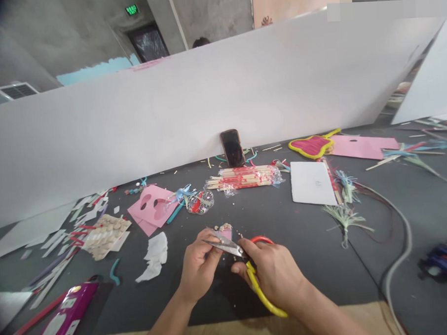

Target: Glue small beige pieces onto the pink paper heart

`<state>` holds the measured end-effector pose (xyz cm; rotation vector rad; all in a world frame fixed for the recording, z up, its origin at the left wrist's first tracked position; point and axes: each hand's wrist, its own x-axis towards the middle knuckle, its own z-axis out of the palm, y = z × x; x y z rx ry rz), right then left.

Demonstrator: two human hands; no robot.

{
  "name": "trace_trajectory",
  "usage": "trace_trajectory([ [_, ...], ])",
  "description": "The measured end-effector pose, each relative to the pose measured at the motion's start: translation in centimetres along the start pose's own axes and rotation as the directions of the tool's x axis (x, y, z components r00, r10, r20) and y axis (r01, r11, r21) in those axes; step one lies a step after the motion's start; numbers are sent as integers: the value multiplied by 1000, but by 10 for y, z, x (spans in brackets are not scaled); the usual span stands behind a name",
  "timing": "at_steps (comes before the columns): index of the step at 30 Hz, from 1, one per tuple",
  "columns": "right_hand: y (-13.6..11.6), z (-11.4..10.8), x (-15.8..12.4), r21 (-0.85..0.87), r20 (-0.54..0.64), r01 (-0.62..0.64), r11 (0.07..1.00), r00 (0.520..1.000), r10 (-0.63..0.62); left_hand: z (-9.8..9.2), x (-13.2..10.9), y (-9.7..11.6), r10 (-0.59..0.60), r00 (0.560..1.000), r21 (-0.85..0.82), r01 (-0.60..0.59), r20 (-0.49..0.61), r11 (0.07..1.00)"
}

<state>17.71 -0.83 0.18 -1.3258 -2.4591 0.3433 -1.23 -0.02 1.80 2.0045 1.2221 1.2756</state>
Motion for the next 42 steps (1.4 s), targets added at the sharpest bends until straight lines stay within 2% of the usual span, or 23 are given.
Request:
trace_trajectory([
  [7,-3,0,0,-9,-49,12,1000,999,-12,2,-2,0,-83,996,-96,84,10,992],
  [12,0,2,3,-21,-89,-17,1000,996,15,6,-5,-7,-145,988,-57,142,-46,988],
  [16,1,-1,5,-4,-64,-25,1000,998,25,8,-6,-8,-105,990,-3,106,-90,994],
  [19,-1,-6,7,-3,-46,-26,1000,999,25,6,-6,-6,-61,997,-36,59,-57,998],
  [25,-2,-10,7,2,-21,-25,1000,999,25,-1,-2,-1,-55,998,-54,56,32,997],
  [32,0,-4,3,56,49,0,998,999,-3,-3,3,1,3,999,9,-3,49,1000],
  [37,-2,-3,1,34,36,-5,999,999,4,-3,2,1,-2,999,14,1,38,1000],
  [42,-5,-2,0,17,28,-23,1000,999,23,-1,0,3,-53,998,-57,56,42,997],
])
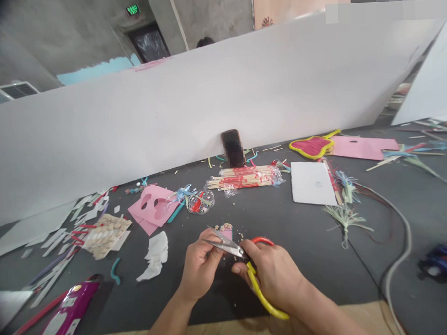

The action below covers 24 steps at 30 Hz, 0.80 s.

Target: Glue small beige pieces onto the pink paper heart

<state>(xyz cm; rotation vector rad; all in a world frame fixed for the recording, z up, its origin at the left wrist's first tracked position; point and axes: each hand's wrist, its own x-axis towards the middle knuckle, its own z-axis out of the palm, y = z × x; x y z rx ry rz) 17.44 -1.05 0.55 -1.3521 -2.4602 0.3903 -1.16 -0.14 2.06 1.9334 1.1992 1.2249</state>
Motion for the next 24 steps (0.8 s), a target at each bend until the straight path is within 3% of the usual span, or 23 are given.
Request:
trace_trajectory([
  [6,-3,-1,-1,23,29,-40,999,999,39,3,-3,-4,-30,999,-61,29,-21,998],
  [13,0,-3,2,83,49,-42,996,998,38,4,-4,-5,26,999,52,-25,-36,998],
  [19,2,-5,0,35,26,-16,999,1000,15,11,-8,-12,-37,997,-55,33,-70,998],
  [24,0,-10,-1,38,72,-29,999,997,26,13,-8,-16,-21,997,-105,13,-68,994],
])
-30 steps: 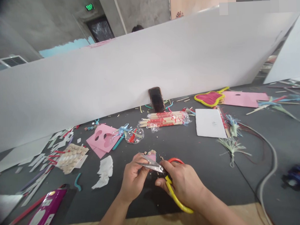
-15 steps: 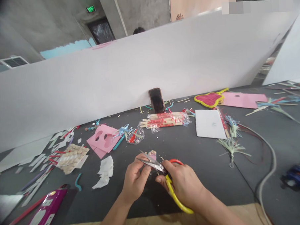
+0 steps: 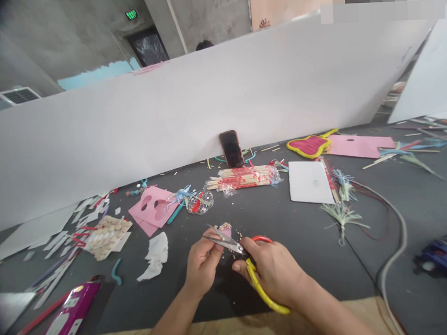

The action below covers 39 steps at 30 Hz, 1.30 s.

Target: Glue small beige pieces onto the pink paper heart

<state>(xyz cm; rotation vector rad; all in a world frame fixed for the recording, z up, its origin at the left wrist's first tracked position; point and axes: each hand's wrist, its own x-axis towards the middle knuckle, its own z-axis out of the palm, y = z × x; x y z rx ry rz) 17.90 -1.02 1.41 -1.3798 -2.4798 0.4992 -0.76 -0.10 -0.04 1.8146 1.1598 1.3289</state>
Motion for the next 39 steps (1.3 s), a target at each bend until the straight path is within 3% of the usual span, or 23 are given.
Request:
trace_trajectory([
  [11,-3,-6,1,-2,43,-3,1000,999,3,-2,3,-2,67,998,49,-68,19,996],
  [18,2,-1,2,-61,-56,37,997,998,-41,-3,4,1,43,999,98,-46,33,994],
  [25,1,-2,5,-72,-101,30,997,994,-38,-8,6,9,-12,997,-22,13,78,1000],
  [30,2,4,4,6,-45,74,997,996,-74,-10,6,8,-82,986,-95,97,143,991],
  [35,-1,4,2,18,-5,64,998,998,-64,-7,1,0,-239,945,-383,310,222,870],
  [39,-6,-1,1,25,6,51,998,999,-52,-6,-1,-5,-272,928,-479,365,254,798],
])
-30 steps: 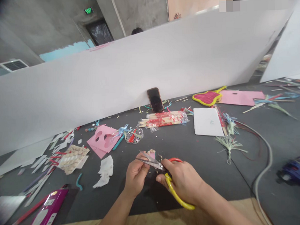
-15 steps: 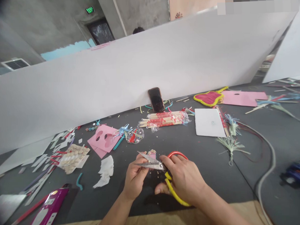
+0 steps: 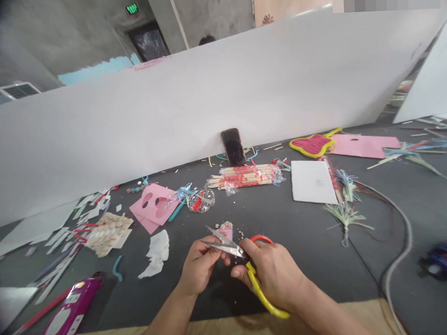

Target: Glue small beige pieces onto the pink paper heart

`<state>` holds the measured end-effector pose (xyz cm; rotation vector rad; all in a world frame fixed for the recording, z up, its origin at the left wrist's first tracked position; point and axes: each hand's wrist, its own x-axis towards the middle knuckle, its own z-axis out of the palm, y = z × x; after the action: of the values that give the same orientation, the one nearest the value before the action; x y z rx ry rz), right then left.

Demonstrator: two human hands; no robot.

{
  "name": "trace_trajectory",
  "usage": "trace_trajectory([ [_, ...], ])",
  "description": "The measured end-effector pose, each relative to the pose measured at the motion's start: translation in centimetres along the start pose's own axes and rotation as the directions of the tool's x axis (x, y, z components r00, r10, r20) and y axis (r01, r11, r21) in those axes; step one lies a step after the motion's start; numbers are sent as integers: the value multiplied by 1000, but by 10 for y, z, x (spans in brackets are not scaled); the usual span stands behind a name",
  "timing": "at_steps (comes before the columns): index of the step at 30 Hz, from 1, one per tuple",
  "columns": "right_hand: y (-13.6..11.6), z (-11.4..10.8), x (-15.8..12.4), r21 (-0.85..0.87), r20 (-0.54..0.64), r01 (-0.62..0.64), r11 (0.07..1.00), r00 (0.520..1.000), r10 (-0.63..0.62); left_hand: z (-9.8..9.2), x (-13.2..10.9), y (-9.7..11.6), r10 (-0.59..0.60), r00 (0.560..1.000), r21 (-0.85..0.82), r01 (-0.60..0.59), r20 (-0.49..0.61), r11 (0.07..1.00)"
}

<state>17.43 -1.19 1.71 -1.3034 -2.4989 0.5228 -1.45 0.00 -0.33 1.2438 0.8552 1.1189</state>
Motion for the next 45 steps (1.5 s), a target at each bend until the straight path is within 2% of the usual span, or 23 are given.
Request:
trace_trajectory([
  [5,0,1,-1,-50,-18,-9,999,1000,9,3,-1,3,0,1000,5,0,6,1000],
  [8,3,5,0,-90,-52,-25,996,998,20,6,-1,7,45,999,138,-42,-17,990],
  [10,5,8,0,-102,-84,-38,994,996,30,7,0,9,140,988,303,-115,-61,946],
  [12,7,10,1,-101,-108,-43,994,994,32,8,1,10,260,962,465,-195,-79,864],
  [15,8,8,3,-92,-117,-27,995,993,16,8,2,12,344,938,593,-256,-38,764],
  [22,5,-2,4,-58,-32,-24,998,999,22,7,2,19,329,944,619,-267,16,738],
  [26,5,2,3,-61,-33,-21,998,999,19,5,3,18,367,929,664,-305,50,682],
  [32,5,10,1,-117,-65,-16,993,998,8,5,1,14,407,913,721,-299,26,626],
  [45,4,8,1,-137,-50,-29,990,999,23,9,0,16,347,938,611,-264,-19,747],
])
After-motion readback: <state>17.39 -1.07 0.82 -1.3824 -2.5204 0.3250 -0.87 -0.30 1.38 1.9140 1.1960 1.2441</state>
